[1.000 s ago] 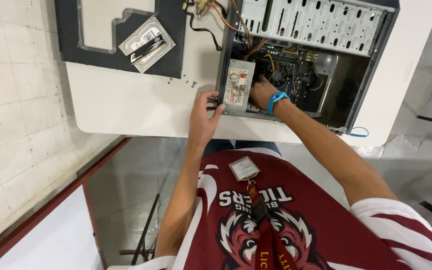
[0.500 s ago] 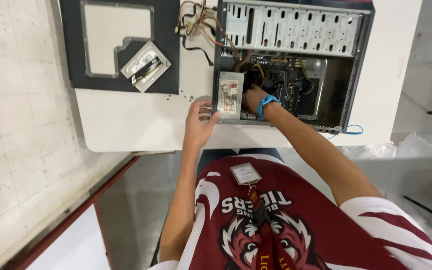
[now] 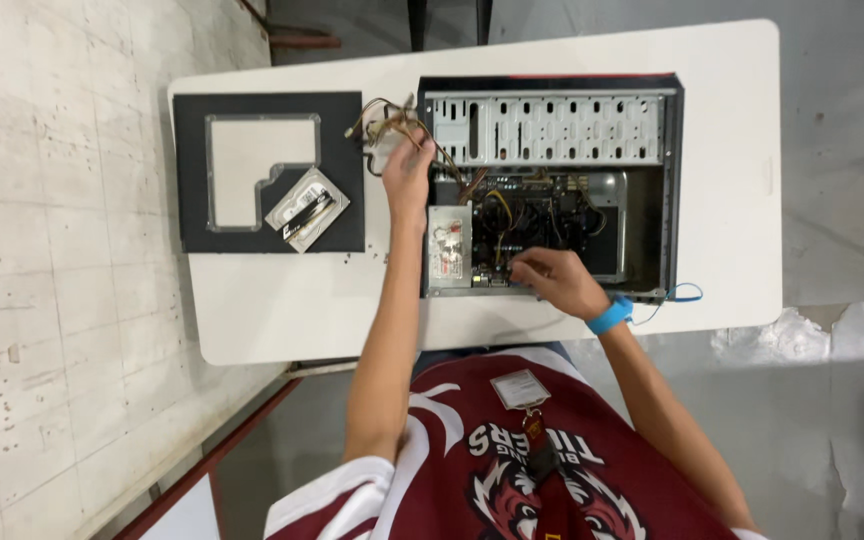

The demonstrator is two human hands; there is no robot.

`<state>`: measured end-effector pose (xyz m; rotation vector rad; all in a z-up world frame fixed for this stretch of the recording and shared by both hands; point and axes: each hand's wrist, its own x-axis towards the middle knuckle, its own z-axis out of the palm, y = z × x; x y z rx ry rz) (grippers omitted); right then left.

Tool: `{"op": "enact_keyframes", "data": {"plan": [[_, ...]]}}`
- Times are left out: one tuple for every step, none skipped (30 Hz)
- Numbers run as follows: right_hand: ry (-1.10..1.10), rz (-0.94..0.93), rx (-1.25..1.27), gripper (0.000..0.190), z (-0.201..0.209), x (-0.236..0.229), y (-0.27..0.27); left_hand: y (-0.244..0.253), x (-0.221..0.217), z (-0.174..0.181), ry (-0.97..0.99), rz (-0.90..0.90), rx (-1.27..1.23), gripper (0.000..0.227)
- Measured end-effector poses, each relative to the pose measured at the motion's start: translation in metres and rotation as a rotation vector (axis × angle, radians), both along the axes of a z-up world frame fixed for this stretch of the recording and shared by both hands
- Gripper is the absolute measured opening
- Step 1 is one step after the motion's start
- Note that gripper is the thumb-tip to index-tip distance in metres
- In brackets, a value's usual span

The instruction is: The person removes a power supply unit from a desktop computer case, then reconnects internal cables to the motherboard and other components. They handle the power supply, motherboard, and various cables, organizing connections inside the open case.

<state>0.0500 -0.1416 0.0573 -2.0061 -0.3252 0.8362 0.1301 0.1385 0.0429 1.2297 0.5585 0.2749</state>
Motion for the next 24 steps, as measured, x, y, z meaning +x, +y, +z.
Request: {"op": "enact_keyframes", "data": {"plan": [[-0.012,-0.004,0.003,0.032,-0.004,0.006,0.001,-0.004,-0.005,0.001,-0.012,-0.004,0.003,0.054],[-0.032,-0.055,0.028,0.03,-0.009,0.008,0.002,-0.008,-0.014,0.002,-0.026,-0.056,0.08,0.043],[-0.053,-0.106,0.052,0.028,-0.014,0.01,0.003,-0.013,-0.024,0.001,-0.04,-0.108,0.157,0.033],[-0.057,-0.106,0.052,0.028,-0.017,0.021,0.012,-0.017,-0.029,0.001,-0.045,-0.108,0.157,0.033],[-0.105,-0.168,0.098,0.029,-0.019,0.032,0.021,-0.021,-0.035,0.0,-0.024,-0.174,0.194,0.029],[-0.151,-0.223,0.145,0.03,-0.022,0.043,0.03,-0.023,-0.041,0.0,-0.002,-0.234,0.232,0.026],[-0.154,-0.217,0.147,0.03,-0.013,0.053,0.042,-0.031,-0.05,-0.002,-0.005,-0.228,0.233,0.026],[-0.152,-0.226,0.208,0.038,-0.005,0.063,0.056,-0.037,-0.059,-0.004,-0.025,-0.28,0.188,0.026],[-0.148,-0.235,0.27,0.048,0.004,0.072,0.07,-0.042,-0.067,-0.006,-0.046,-0.332,0.143,0.028],[-0.15,-0.225,0.273,0.048,0.002,0.079,0.077,-0.045,-0.072,-0.006,-0.048,-0.322,0.146,0.028],[-0.151,-0.184,0.236,0.045,0.0,0.086,0.084,-0.048,-0.077,-0.008,-0.024,-0.37,0.218,0.029],[-0.149,-0.144,0.196,0.043,-0.002,0.09,0.09,-0.052,-0.084,-0.01,0.003,-0.419,0.286,0.029],[-0.147,-0.136,0.196,0.043,-0.004,0.089,0.089,-0.051,-0.088,-0.012,0.005,-0.412,0.285,0.029],[-0.175,-0.13,0.181,0.036,-0.005,0.088,0.088,-0.051,-0.092,-0.014,0.043,-0.386,0.274,0.029],[-0.203,-0.123,0.165,0.031,-0.007,0.088,0.088,-0.05,-0.096,-0.016,0.081,-0.361,0.262,0.031],[-0.204,-0.116,0.166,0.031,-0.013,0.084,0.082,-0.049,-0.101,-0.016,0.081,-0.354,0.262,0.031],[-0.18,-0.171,0.165,0.031,-0.019,0.08,0.076,-0.048,-0.105,-0.016,0.111,-0.286,0.209,0.042],[-0.156,-0.229,0.162,0.033,-0.025,0.076,0.07,-0.048,-0.109,-0.017,0.141,-0.223,0.155,0.056],[-0.156,-0.225,0.162,0.033,-0.027,0.074,0.065,-0.044,-0.11,-0.02,0.141,-0.219,0.154,0.056],[-0.11,-0.311,0.194,0.027,-0.029,0.071,0.059,-0.039,-0.11,-0.023,0.118,-0.191,0.081,0.039],[-0.064,-0.396,0.225,0.023,-0.031,0.068,0.052,-0.035,-0.11,-0.026,0.095,-0.163,0.007,0.024],[-0.066,-0.402,0.224,0.023,-0.031,0.066,0.048,-0.032,-0.11,-0.027,0.094,-0.169,0.006,0.024],[-0.067,-0.412,0.215,0.02,-0.032,0.063,0.044,-0.029,-0.111,-0.028,0.061,-0.188,0.012,0.023],[-0.067,-0.422,0.205,0.019,-0.034,0.059,0.039,-0.027,-0.113,-0.03,0.031,-0.207,0.017,0.023]]}}
